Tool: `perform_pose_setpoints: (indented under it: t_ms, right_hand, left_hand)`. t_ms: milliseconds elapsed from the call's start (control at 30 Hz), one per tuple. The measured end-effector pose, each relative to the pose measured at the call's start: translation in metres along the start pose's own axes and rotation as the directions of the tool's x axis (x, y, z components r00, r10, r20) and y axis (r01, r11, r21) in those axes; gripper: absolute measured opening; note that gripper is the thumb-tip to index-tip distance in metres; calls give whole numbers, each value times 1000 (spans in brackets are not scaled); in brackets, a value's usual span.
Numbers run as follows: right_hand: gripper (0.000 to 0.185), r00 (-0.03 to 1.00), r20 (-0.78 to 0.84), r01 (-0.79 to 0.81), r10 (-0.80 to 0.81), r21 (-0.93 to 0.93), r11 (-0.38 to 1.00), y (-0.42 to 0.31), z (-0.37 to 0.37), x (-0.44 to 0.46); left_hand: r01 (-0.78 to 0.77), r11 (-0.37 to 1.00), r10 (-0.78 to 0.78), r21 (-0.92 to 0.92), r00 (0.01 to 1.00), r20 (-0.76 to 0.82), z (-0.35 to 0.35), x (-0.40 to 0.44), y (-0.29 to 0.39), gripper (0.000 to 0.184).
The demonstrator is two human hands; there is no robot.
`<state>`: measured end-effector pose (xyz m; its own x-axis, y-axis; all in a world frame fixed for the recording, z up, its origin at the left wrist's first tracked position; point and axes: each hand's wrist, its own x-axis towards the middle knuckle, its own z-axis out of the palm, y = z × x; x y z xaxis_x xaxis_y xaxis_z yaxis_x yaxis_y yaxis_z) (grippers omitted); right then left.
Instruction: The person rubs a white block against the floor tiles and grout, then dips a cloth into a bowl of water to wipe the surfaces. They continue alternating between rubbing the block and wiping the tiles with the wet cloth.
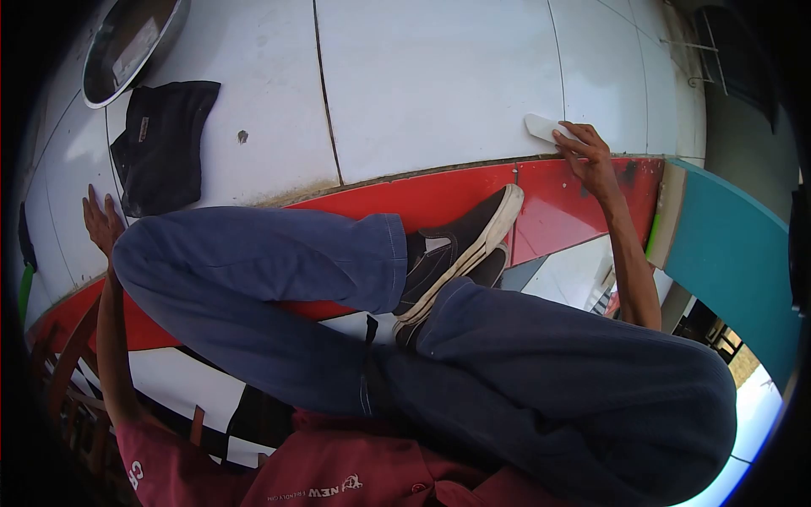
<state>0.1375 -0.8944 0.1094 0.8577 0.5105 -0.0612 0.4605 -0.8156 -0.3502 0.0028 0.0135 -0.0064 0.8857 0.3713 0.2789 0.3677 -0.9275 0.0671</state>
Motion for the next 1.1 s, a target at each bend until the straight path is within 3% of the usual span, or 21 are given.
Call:
perform_pose_setpoints:
  t_ms: [33,67,167,233,267,367,400,500,533,633,733,800,867,933,1100]
  right_hand:
    - [48,998,25,50,-51,25,998,-26,7,16]
    - [49,994,44,96,-99,50,994,-55,18,34]
    - [49,958,61,273,-279,87,958,-98,28,80]
    - [45,976,23,217,-217,-22,976,-47,8,78]
    - [41,997,-12,77,-77,0,997,-18,-1,69]
    - [40,998,16,-68,68,-21,997,22,-16,41]
    - [41,999,50,-11,9,43,999,12,-11,46]
    - [42,978,126,148,-165,133,980,-71,20,75]
    - [44,962,131,220,-240,151,964,-91,30,87]
    - [44,902,172,394,-395,40,918,-114,36,102]
    - [44,882,299,397,-364,-56,916,-75,4,74]
    - [44,904,352,312,-243,-153,938,-31,-21,43]
    - [46,915,324,303,-242,-155,940,-1,-24,15]
    - [47,910,310,325,-276,-120,938,-7,-16,12]
    - [49,814,296,521,-500,7,853,-118,35,88]
  left_hand:
    - [-24,1000,24,11,1000,-3,2,-1,-4,53]
    - [-219,965,225,147,974,-29,18,-1,-36,52]
    - [-82,996,83,-31,996,12,12,1,-24,57]
    - [-31,999,32,-35,999,18,11,9,-21,57]
    - [9,999,-8,-35,1000,26,12,4,-21,56]
    - [-63,998,63,20,998,-2,3,0,-8,53]
    - [-23,999,23,29,1000,14,3,2,-8,53]
    - [-206,965,209,161,978,-5,12,0,-25,51]
    - [-283,943,296,177,954,-51,16,0,-34,43]
    - [-118,989,122,87,992,-40,4,2,-7,35]
    - [-285,932,305,224,951,-59,12,3,-25,34]
    - [-252,948,271,195,960,-77,10,0,-20,34]
    - [-257,945,277,201,958,-79,7,-2,-14,35]
    - [-285,935,306,211,949,-75,5,-3,-12,34]
    - [-255,959,258,124,966,-8,25,2,-47,56]
